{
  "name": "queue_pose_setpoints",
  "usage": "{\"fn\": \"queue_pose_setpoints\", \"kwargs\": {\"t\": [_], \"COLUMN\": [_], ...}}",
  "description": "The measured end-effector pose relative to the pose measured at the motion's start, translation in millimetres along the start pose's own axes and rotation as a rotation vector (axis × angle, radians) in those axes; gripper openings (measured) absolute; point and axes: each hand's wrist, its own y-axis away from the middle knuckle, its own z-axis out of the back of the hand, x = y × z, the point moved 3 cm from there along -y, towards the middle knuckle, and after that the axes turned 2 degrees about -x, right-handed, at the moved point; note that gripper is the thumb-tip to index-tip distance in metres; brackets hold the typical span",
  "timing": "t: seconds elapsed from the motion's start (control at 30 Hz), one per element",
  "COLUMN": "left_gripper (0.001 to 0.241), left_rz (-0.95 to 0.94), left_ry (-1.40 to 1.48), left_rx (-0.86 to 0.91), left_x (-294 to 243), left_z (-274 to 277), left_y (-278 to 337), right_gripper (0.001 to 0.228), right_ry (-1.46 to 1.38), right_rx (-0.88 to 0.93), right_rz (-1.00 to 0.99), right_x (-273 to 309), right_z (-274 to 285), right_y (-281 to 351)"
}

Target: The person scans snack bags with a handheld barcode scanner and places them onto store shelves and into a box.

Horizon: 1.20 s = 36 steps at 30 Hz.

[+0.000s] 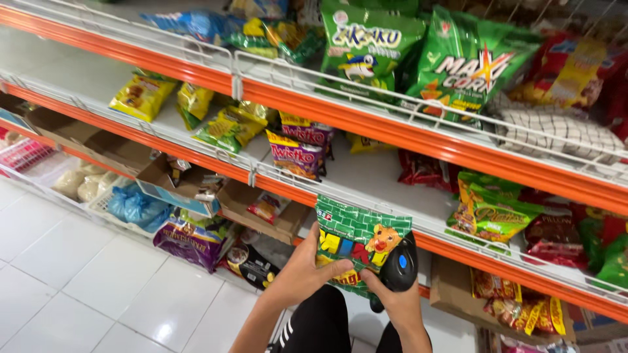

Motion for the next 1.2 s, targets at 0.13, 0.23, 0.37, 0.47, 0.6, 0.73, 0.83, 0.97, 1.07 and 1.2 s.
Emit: {"fn": "queue_pose_setpoints", "kwargs": {"t": [0.13, 0.23, 0.37, 0.47, 0.6, 0.73, 0.83, 0.97, 1.07, 1.2], "left_gripper": [0.078, 0.083, 0.057, 0.04, 0.047, 0.06, 0.05, 0.033, 0.028, 0.027], "left_rz": [-0.083, -0.223, -0.264, -0.54, -0.492, -0.089, 0.051, 0.046, -0.113, -0.276], "left_ry": [-0.18, -0.087, -0.174, -0.715, -1.287, -1.447, -1.365, -1.183, -1.004, -0.953], "left_rx": [-0.042, 0.062, -0.214, -0.771, -0.931, -0.672, -0.537, -0.516, -0.571, -0.611], "left_x": [-42.0, -55.8, -88.9, -145.6, -196.7, -201.1, -189.6, -164.3, -149.4, -150.7], "left_z": [22.7, 37.7, 96.7, 134.3, 148.6, 154.9, 166.7, 198.7, 217.2, 225.0], "left_y": [-0.6, -10.4, -64.8, -121.5, -191.1, -236.8, -260.5, -298.5, -320.1, -316.9], "right_gripper": [0.063, 0.057, 0.065, 0.065, 0.065, 0.067, 0.067, 0.067, 0.066, 0.065], "right_ry": [-0.057, -0.165, -0.383, -0.411, -0.456, -0.492, -0.451, -0.443, -0.459, -0.443], "right_rx": [0.108, 0.115, 0.11, 0.051, 0.031, 0.07, 0.053, 0.04, 0.042, 0.033], "right_rz": [0.185, 0.181, 0.291, 0.302, 0.245, 0.262, 0.239, 0.215, 0.204, 0.185], "right_x": [32.5, 47.2, 77.0, 87.4, 90.4, 94.3, 92.8, 92.9, 95.4, 96.4], "right_z": [-29.5, -49.8, -68.4, -74.8, -86.2, -95.9, -94.8, -88.4, -86.6, -88.3], "right_y": [-21.2, -32.6, -50.5, -61.6, -66.6, -64.0, -64.3, -60.8, -64.6, -61.4]}}
